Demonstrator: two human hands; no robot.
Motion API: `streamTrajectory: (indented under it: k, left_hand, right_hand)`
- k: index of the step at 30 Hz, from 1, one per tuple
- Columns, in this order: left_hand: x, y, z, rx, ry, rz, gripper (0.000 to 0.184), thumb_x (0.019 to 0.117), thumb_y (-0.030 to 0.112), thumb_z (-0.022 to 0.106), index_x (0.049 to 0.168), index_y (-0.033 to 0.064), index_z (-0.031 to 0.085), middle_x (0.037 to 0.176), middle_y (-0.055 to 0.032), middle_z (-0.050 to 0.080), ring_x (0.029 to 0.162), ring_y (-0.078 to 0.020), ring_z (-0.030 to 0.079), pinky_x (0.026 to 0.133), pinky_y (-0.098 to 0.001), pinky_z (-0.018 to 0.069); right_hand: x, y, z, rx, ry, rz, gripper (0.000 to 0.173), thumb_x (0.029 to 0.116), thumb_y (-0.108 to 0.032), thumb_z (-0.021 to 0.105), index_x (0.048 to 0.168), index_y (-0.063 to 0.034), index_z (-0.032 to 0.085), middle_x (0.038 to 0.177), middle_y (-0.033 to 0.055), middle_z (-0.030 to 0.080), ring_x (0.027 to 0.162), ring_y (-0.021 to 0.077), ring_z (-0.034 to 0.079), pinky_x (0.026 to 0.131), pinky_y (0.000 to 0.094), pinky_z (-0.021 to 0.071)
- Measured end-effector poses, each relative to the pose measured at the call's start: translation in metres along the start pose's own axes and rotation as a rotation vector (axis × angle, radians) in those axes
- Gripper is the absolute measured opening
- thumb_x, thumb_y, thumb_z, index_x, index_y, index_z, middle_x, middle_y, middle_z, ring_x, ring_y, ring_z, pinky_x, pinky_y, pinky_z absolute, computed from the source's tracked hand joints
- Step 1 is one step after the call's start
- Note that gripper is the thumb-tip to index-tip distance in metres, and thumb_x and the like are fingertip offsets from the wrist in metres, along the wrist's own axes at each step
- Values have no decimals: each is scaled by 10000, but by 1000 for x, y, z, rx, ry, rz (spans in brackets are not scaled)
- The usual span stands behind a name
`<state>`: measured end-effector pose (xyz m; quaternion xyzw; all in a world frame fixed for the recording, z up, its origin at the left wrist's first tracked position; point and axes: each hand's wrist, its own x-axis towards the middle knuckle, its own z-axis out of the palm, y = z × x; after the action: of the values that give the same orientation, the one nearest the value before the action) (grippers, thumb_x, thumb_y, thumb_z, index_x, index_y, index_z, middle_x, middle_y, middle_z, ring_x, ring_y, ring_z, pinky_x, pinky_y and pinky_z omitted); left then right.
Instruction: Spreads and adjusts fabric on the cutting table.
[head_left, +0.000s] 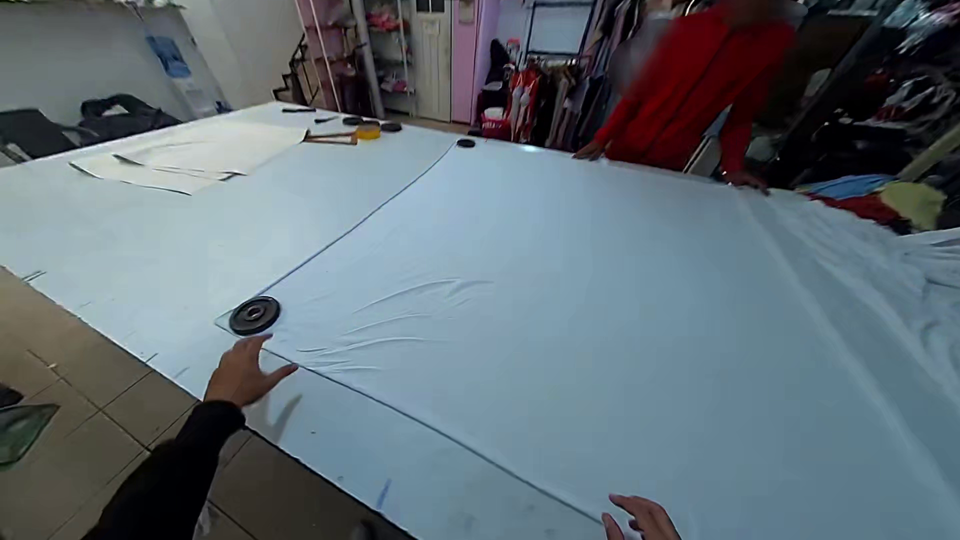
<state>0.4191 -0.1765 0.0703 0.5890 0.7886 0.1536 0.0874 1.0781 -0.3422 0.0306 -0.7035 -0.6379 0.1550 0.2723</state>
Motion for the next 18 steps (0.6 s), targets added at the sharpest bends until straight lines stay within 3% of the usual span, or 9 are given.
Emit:
streamTrajectory:
  k: [4,7,9,13,18]
  left_hand:
    - [118,-77,-21,103,-123,52,1077,685,550,922,1537,89,451,1529,-251,463,1376,-486,465,1049,-710,422]
    - [168,-106,-25,159,-222,36,1240,577,602,954,1594,199,371,1582,-219,408,1421,-473,414,1013,-726,429]
    - [189,-117,-26,203,-297,61,1279,532,620,962,1603,269,357,1596,-185,403,1438,-450,399,1020,-721,419]
    - [211,-131,-17,277,-426,165,1251,553,672,928,1604,306,357,1606,-122,405,1419,-400,434,1021,-662,448]
    - [220,-151,7,230,-348,241,1231,510,681,929,1570,306,427,1548,-137,456,1376,-418,454,971,-662,468]
  right_hand:
    - [14,-122,118,9,-92,-114,332,929,-308,703,1153,-67,749,1225,156,685,1151,300,654,1002,470,541]
    - [39,-201,188,7,-99,-191,345,908,-378,672,1144,-144,764,1262,86,682,1159,261,649,986,437,546]
    - [60,-251,215,28,-142,-200,352,927,-399,654,1158,-154,757,1291,79,672,1185,248,639,1010,422,536]
    - [137,-342,259,35,-284,-171,460,996,-454,580,1277,-110,700,1396,108,629,1322,259,571,1134,441,446]
    - [273,-451,359,23,-283,-143,668,1018,-532,542,1464,-35,541,1567,175,466,1488,342,386,1235,540,294]
